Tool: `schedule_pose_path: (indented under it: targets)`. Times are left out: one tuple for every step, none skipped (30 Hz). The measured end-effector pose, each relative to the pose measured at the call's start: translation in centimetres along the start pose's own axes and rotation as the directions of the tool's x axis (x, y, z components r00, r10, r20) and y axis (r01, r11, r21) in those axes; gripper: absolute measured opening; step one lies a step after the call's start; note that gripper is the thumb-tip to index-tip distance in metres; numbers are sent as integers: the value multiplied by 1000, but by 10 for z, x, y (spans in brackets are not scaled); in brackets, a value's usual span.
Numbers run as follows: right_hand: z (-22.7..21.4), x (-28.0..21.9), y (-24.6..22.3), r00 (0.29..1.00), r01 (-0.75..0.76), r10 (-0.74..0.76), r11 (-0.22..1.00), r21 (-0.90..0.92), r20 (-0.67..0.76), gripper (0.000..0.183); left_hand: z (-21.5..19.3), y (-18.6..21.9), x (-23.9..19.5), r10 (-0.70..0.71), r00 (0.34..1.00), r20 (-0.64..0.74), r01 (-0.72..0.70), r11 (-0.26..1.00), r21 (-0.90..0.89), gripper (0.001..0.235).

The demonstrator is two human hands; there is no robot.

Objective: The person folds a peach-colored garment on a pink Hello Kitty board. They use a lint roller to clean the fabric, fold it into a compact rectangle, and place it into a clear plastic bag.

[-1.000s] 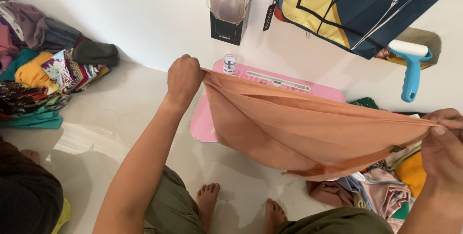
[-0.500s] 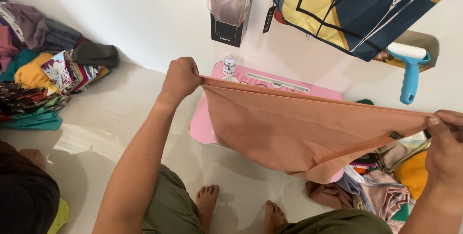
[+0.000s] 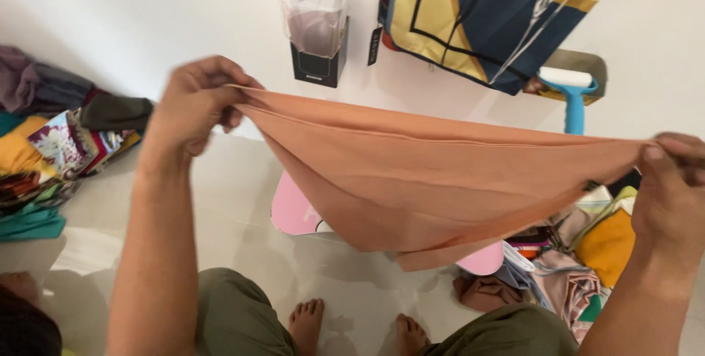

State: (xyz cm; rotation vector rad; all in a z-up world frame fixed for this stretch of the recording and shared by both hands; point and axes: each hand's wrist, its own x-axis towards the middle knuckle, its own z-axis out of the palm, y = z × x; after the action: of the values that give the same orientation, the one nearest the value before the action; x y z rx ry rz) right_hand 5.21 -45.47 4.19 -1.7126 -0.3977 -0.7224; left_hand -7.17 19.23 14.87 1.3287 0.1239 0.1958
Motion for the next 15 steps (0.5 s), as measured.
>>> schedule_pose_path:
  targets:
    - [4,6,-15,999,43,-43,999,-29,-10,16,9,20,-11,76,991,-110,-29,927,374,15]
    - [9,12,-30,996,85,-87,995,-60,-18,17,17,39,-23,186,965,-185,-6,721,693,12]
    - [7,22,-33,995,92,-94,994,-62,-20,17,18,46,-23,191,964,-182,-13,723,690,12]
    - [5,31,-36,995,99,-99,995,-4,-20,10,19,53,-23,208,971,-116,-69,710,701,21]
    - [5,41,-39,994,105,-104,993,58,-18,4,19,61,-25,225,973,-53,-122,694,710,30]
    - [11,48,-52,994,111,-111,992,61,-18,4,13,73,-31,231,972,-54,-126,694,709,30]
    - [13,48,-65,983,181,-181,983,-9,19,7,8,84,-34,292,955,-47,-204,766,610,17]
    - [15,47,-77,967,250,-246,965,-77,61,13,3,95,-37,350,936,-48,-281,820,499,17]
    - [28,47,-99,966,254,-249,964,-80,65,13,8,96,-41,350,935,-50,-281,822,495,17]
    - [42,47,-120,952,297,-297,955,13,68,21,12,97,-44,390,919,-62,-318,825,467,16]
    - [58,47,-142,935,341,-348,934,107,64,37,15,99,-48,433,899,-74,-359,822,442,15]
    - [65,43,-141,932,347,-355,932,107,66,37,19,93,-50,438,896,-77,-364,822,438,15]
    - [75,37,-138,974,209,-191,963,167,-121,17,21,88,-53,548,830,-103,-427,743,516,19]
    - [84,31,-135,955,87,-10,964,250,-295,22,24,82,-56,651,750,-117,-474,652,592,30]
    - [78,34,-129,956,86,-8,964,253,-294,22,22,80,-52,652,749,-118,-472,651,594,30]
